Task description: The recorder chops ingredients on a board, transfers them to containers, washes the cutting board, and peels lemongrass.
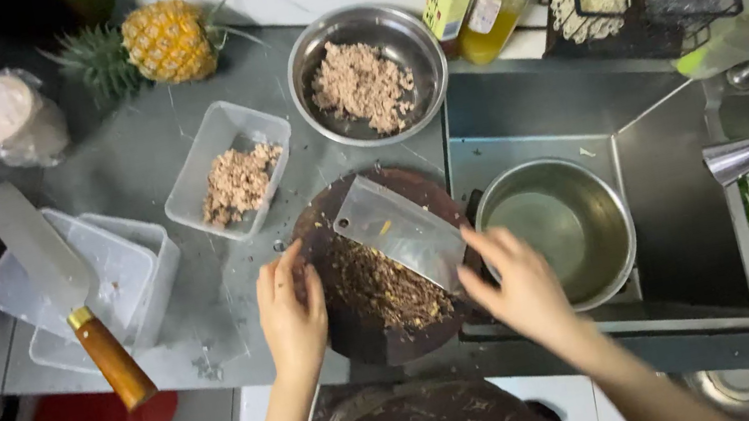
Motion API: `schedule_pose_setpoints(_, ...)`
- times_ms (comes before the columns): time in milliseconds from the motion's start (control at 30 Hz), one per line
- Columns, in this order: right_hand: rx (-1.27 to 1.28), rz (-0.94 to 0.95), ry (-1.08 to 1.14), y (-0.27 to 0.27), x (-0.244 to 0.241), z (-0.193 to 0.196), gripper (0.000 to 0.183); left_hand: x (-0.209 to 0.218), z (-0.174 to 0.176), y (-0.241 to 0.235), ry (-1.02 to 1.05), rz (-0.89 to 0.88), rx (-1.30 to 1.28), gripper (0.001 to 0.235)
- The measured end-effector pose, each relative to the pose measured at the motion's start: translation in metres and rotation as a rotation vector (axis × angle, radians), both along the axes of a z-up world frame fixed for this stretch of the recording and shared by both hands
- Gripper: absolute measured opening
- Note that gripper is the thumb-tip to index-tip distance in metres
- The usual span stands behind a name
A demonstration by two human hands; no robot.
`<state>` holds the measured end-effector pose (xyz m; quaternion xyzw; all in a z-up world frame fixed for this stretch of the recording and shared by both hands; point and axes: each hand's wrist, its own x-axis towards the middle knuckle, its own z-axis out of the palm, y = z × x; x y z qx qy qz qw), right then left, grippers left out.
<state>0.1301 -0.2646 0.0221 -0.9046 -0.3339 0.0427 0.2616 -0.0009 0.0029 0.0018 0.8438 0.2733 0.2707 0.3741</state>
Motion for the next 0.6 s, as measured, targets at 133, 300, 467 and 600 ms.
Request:
schedule_pose_setpoints(133,0.104,0.015,0.050,0.085,0.094,0.024,0.052,-0.015,0.002,0.011,-0.039,-0.001,0.014,0.035)
schedule_pose_setpoints(300,-0.197,0.050,0.151,0.190,0.241,-0.043,0.079,-0.037,0.011,0.025,-0.031,0.049,-0.075,0.040)
schedule_pose_setpoints(467,-0.342,0.036,0.144,0.218,0.252,-0.117,0.052,-0.047,0.021,0.039,0.003,0.062,-0.100,0.039)
schedule_pose_setpoints(600,-0.214,0.200,0.105,0.213,0.252,-0.147,0.021,-0.048,0.026,0.051,0.028,0.067,-0.149,0.037)
